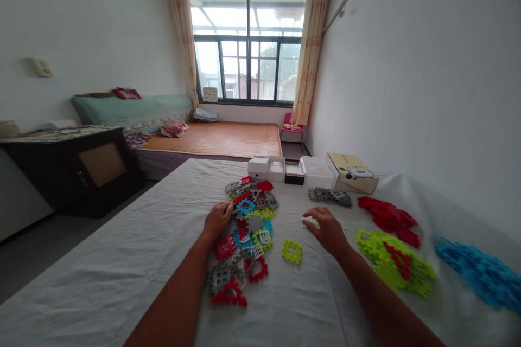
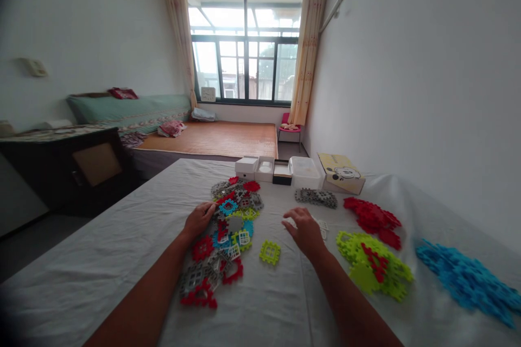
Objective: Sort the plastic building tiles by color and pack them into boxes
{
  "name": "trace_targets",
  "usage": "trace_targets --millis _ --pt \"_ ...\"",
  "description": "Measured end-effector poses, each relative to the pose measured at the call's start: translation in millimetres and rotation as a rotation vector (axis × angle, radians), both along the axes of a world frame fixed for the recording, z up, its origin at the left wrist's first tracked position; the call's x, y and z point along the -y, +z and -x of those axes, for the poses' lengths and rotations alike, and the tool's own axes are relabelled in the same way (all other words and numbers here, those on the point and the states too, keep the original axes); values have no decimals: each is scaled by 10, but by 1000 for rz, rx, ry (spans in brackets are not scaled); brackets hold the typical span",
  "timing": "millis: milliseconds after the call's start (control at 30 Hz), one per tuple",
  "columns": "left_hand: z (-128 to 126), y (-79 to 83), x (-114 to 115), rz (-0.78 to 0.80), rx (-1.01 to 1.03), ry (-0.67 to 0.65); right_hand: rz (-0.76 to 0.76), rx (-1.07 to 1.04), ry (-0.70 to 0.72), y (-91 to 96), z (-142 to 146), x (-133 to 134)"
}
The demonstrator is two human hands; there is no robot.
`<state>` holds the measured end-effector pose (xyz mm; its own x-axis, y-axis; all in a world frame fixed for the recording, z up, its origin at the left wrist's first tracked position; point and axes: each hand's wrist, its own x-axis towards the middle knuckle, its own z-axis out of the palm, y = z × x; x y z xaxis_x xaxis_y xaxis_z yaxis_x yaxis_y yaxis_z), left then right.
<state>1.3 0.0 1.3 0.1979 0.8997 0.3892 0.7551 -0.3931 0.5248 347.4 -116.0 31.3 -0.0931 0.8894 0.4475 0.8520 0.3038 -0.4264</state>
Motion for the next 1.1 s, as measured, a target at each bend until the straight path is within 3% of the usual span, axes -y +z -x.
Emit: trace_targets --millis 133,233,400,500,633,767,833,933,1100 --pt "1 6 1 30 1 0 241 41 411 103 301 174" --pt "-1 9 -7 39 5 6 236 107 441 144 393 248" --pt "5 15 -17 27 -18 -5 192 138 274 254 320 256" --pt "14 16 -18 25 -29 -7 123 129 116 429 41 262" --pt "21 20 -18 26 -32 -4 78 4 -182 602 -769 391" --pt "22 23 -29 17 -39 2 81 -13 -576 393 -1705 589" --pt "25 16 -42 9 -35 -2 153 -17 -587 193 -2020 664" --pt "36 -8 -70 -3 -28 -18 260 15 -489 -24 -2208 764" --pt "64 -58 -117 -7 -45 -14 200 62 -500 35 -1998 993"
